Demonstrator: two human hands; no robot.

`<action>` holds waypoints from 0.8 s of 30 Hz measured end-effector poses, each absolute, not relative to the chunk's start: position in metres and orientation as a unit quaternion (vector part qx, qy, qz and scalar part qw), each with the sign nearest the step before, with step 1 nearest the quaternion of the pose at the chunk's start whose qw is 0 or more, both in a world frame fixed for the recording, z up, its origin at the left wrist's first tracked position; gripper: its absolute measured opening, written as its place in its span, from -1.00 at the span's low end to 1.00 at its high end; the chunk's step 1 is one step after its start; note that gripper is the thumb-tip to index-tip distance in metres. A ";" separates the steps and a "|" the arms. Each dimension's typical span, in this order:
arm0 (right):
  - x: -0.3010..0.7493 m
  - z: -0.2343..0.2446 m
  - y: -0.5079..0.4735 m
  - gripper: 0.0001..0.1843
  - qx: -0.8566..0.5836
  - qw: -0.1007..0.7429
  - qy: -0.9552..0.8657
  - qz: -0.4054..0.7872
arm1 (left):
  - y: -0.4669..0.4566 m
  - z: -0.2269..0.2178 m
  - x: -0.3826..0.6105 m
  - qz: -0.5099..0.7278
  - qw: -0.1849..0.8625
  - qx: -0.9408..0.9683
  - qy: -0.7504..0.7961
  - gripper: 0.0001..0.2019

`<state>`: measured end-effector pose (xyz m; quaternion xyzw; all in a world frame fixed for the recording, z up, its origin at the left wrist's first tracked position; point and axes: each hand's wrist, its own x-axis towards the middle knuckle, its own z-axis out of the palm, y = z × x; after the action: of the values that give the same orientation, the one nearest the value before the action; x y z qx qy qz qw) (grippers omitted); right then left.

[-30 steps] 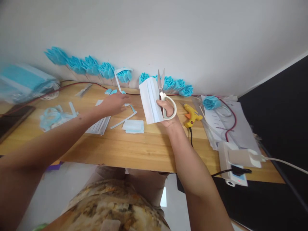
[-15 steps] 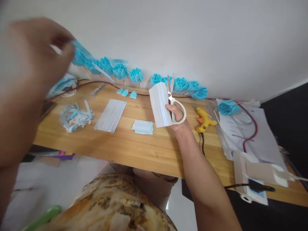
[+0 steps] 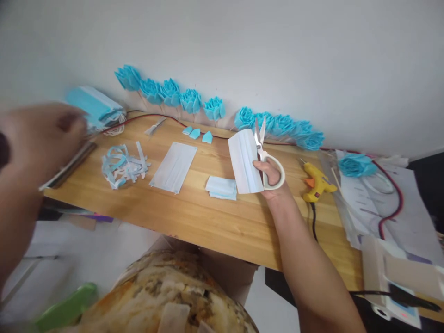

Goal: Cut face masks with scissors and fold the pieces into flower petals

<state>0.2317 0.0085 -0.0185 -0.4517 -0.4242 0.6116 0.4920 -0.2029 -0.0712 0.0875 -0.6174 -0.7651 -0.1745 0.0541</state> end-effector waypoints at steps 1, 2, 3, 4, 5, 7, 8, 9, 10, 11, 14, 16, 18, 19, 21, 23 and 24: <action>0.231 -0.020 0.009 -0.63 -0.456 0.489 -0.424 0.611 | -0.067 0.074 -0.200 -0.113 0.061 -0.627 -0.768 -0.50; 0.231 -0.021 0.009 -0.63 -0.460 0.483 -0.424 0.613 | -0.063 0.062 -0.198 -0.072 0.051 -0.662 -0.744 -0.52; 0.231 -0.021 0.009 -0.62 -0.464 0.477 -0.423 0.615 | -0.059 0.050 -0.197 -0.049 0.043 -0.706 -0.706 -0.53; 0.231 -0.022 0.009 -0.61 -0.467 0.472 -0.421 0.617 | -0.056 0.039 -0.196 -0.047 0.048 -0.730 -0.680 -0.52; 0.231 -0.023 0.008 -0.61 -0.470 0.470 -0.418 0.619 | -0.054 0.030 -0.196 -0.052 0.047 -0.744 -0.664 -0.52; 0.231 -0.023 0.008 -0.61 -0.473 0.472 -0.413 0.619 | -0.050 0.015 -0.197 -0.076 0.039 -0.765 -0.638 -0.51; 0.231 -0.023 0.008 -0.61 -0.473 0.474 -0.412 0.618 | -0.049 0.010 -0.199 -0.081 0.029 -0.774 -0.627 -0.52; 0.230 -0.023 0.007 -0.61 -0.473 0.477 -0.411 0.617 | -0.048 0.006 -0.201 -0.078 0.018 -0.784 -0.615 -0.52; 0.230 -0.022 0.007 -0.61 -0.473 0.478 -0.410 0.616 | -0.047 0.002 -0.203 -0.069 0.007 -0.794 -0.604 -0.53; 0.230 -0.021 0.007 -0.63 -0.476 0.477 -0.410 0.615 | -0.046 -0.001 -0.206 -0.057 -0.003 -0.803 -0.594 -0.54; 0.231 -0.019 0.007 -0.69 -0.487 0.464 -0.416 0.612 | -0.046 -0.005 -0.211 -0.041 -0.001 -0.811 -0.584 -0.57; 0.231 -0.018 0.007 -0.70 -0.491 0.457 -0.425 0.607 | -0.049 -0.002 -0.207 -0.051 0.038 -0.811 -0.581 -0.58; 0.232 -0.017 0.007 -0.69 -0.489 0.458 -0.433 0.602 | -0.052 0.001 -0.195 -0.070 0.081 -0.818 -0.565 -0.63; 0.232 -0.017 0.006 -0.68 -0.487 0.458 -0.436 0.603 | -0.054 0.002 -0.187 -0.101 0.081 -0.825 -0.549 -0.67; 0.231 -0.015 0.005 -0.67 -0.483 0.459 -0.437 0.604 | -0.055 0.000 -0.169 -0.109 0.035 -0.861 -0.495 -0.68; 0.230 -0.013 0.005 -0.66 -0.481 0.463 -0.433 0.606 | -0.055 -0.008 -0.152 -0.073 0.000 -0.886 -0.457 -0.68; 0.230 -0.012 0.004 -0.66 -0.480 0.465 -0.429 0.608 | -0.055 -0.012 -0.145 -0.065 -0.006 -0.892 -0.448 -0.67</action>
<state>0.2300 0.0045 -0.0117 -0.4796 -0.4290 0.6081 0.4650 -0.1451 -0.0545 -0.0122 -0.8917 -0.4480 -0.0646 -0.0065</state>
